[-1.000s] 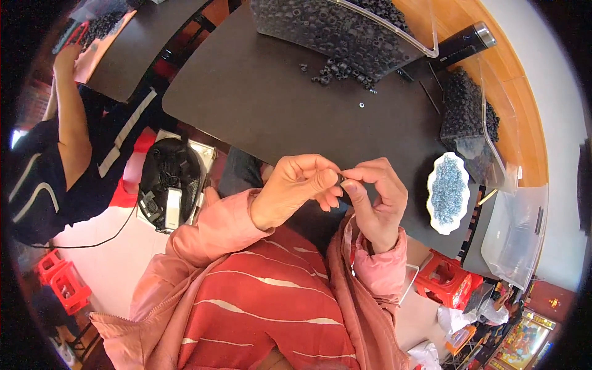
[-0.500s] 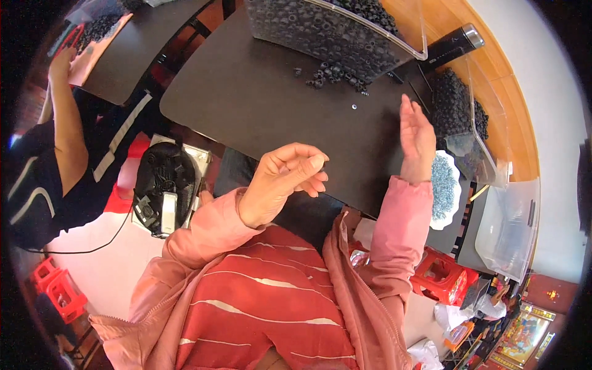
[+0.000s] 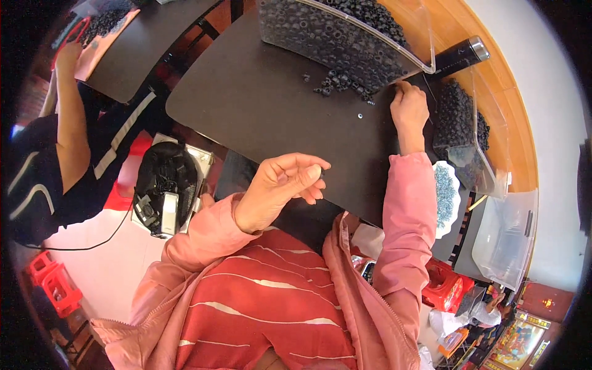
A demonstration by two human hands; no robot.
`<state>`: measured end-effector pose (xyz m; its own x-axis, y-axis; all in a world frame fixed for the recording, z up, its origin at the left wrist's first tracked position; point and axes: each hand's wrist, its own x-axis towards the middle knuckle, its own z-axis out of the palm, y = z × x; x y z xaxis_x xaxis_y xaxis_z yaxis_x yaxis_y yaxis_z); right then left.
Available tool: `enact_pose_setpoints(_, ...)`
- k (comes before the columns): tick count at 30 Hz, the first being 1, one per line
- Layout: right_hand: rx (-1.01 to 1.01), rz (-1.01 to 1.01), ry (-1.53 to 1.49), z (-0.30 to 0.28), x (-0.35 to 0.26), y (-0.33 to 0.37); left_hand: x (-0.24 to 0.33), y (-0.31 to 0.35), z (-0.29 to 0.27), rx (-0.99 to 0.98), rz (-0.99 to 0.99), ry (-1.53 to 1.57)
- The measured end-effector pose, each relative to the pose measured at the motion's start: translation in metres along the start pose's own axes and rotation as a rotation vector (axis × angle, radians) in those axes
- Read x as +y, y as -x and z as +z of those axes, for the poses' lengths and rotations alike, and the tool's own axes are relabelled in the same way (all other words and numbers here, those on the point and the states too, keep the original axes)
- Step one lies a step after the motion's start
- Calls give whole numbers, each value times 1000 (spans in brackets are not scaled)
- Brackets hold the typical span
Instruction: The person assembles small parts by hand, taking small metal springs from the table and inserting them into black rubber components.
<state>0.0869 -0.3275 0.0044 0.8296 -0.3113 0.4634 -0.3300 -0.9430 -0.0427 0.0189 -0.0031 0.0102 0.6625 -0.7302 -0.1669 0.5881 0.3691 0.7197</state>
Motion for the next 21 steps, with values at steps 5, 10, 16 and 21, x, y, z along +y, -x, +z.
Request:
enact_pose_setpoints(5,17,-2,24,4,-3,-1,0,0,-3,9,-9,-20)
enact_pose_setpoints(10,-54,73,6,-2,-5,-6,-2,-1,-2,-1,-26,-20)
enact_pose_setpoints(16,-167,141,-32,-11,-7,0,0,-2,0,-27,-23,-19)
enact_pose_setpoints(21,-210,210,-652,-58,-26,36,-4,-4,-4,-24,25,1)
